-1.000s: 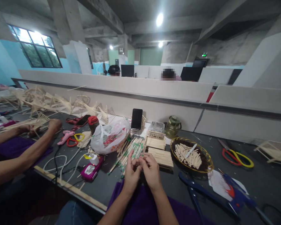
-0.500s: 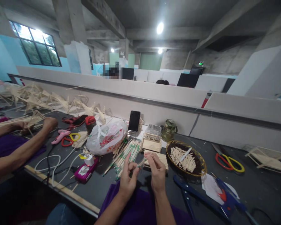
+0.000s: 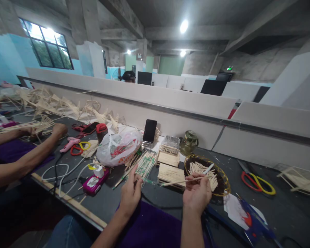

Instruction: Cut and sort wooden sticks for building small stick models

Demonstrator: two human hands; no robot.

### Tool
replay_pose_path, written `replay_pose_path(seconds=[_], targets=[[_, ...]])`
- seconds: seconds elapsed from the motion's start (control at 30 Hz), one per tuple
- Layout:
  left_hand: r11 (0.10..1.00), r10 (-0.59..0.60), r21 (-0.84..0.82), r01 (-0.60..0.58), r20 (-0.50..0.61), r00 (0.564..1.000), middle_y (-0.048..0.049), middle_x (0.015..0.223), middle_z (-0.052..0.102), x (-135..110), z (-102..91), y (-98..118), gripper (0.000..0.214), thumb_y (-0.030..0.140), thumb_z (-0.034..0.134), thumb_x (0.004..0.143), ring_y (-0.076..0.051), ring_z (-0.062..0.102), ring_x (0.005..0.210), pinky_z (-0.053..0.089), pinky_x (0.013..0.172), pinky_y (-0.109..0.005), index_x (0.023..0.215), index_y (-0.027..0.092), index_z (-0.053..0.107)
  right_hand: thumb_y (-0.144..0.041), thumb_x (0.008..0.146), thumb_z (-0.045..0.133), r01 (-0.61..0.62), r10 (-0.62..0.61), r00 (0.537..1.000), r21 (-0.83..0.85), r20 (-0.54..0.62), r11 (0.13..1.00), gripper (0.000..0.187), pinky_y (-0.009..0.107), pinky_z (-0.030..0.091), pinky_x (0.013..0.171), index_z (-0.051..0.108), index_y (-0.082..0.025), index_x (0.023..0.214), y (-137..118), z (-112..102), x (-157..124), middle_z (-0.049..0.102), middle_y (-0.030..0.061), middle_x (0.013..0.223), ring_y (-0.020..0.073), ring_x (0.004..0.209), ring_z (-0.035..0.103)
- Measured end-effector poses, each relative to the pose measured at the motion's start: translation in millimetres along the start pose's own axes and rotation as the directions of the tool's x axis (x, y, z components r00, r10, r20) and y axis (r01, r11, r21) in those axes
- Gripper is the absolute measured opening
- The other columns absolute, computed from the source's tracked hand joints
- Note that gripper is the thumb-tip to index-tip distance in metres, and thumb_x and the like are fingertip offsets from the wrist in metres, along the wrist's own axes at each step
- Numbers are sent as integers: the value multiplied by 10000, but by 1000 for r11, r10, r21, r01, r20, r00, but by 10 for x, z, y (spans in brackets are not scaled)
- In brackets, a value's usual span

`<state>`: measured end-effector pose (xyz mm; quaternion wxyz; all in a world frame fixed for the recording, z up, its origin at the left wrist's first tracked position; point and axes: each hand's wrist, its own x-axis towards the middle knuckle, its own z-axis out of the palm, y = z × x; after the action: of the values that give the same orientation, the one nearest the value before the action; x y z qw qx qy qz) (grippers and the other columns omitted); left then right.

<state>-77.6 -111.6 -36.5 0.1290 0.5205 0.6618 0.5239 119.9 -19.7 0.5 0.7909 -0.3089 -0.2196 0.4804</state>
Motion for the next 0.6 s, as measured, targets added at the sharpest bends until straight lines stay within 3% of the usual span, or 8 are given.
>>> replay_pose_path(seconds=[0.17,0.23,0.33,0.4,0.5,0.6], targets=[[949,-88,289,128,-147,985,-54,941,710,288,-280,-65,576,328,430,934,-211,666,711,476,725,-312,1478,203,286,-382,838,657,-116,107,986,69,128,991,216,135,258,352,549,-195,838,-18,38,-24,457,-100,569,9,351,295],[861,-87,491,130,-110,990,-96,1016,719,406,-300,-67,550,309,426,931,-260,690,776,477,719,-336,1466,221,335,-391,831,664,-186,173,967,54,185,981,231,132,228,338,551,-191,843,-4,75,-58,457,-99,559,7,343,274],[726,-105,679,111,-50,993,-154,1107,701,554,-234,-12,566,297,397,936,-291,700,755,481,700,-366,1486,207,294,-411,823,673,-261,251,935,7,249,965,252,129,207,331,556,-190,852,22,105,-92,463,-96,547,8,339,270],[673,-142,729,121,-33,989,-170,1038,714,636,-158,44,574,280,379,938,-295,703,766,487,710,-368,1489,165,262,-427,825,669,-276,273,924,-27,269,961,263,129,201,330,559,-190,855,44,106,-100,465,-96,541,8,332,264],[624,-189,773,116,6,982,-146,839,722,729,-43,89,543,271,368,937,-296,705,754,496,714,-373,1455,126,293,-443,825,664,-277,285,915,-69,286,958,275,129,201,334,566,-189,861,84,101,-106,460,-99,539,7,327,266],[603,-223,788,124,18,975,-153,830,714,768,43,55,529,277,359,940,-312,703,786,503,714,-397,1440,114,307,-439,822,668,-283,297,904,-92,308,955,271,129,209,340,577,-189,872,123,111,-128,470,-96,540,7,328,281]])
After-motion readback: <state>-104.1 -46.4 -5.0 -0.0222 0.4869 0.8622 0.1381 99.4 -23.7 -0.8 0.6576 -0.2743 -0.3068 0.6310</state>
